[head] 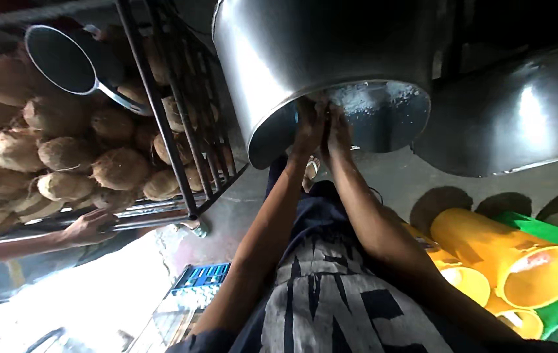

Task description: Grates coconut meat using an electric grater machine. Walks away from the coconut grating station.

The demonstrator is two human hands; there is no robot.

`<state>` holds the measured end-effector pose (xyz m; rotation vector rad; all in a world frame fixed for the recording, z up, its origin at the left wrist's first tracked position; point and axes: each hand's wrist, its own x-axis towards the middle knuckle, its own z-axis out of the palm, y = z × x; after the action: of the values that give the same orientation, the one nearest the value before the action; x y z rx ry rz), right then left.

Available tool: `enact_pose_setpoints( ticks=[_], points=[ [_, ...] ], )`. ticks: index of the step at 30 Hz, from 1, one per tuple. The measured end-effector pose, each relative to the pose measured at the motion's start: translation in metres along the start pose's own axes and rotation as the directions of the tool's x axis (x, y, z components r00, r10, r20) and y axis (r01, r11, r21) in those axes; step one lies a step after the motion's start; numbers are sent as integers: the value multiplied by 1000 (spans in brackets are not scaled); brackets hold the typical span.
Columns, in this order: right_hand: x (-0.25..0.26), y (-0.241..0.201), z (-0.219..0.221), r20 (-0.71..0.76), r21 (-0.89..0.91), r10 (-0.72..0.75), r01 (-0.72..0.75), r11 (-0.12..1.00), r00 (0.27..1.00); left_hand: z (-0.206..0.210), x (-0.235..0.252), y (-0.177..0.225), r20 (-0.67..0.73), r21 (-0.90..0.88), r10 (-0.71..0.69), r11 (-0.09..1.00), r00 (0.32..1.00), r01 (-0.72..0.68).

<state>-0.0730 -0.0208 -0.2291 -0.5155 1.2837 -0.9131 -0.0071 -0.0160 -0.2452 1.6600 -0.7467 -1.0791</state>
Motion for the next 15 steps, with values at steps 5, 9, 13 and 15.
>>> enact_pose_setpoints(
  ticks=[5, 9, 13, 15],
  points=[
    [1, 4, -3, 41, 33, 20, -22, 999, 999, -10, 3, -7, 17, -180, 55, 982, 998, -51],
    [-31, 2, -38, 284, -564, -60, 217, 797, 957, -35, -17, -11, 95, -606, -366, 717, 926, 345],
    [-35, 26, -61, 416, -711, -202, 455, 536, 887, -34, -51, -7, 127, -726, -512, 535, 850, 431],
    [-25, 28, -56, 421, -669, -255, 488, 561, 871, -30, -58, -9, 114, -705, -483, 576, 868, 413]
  ],
)
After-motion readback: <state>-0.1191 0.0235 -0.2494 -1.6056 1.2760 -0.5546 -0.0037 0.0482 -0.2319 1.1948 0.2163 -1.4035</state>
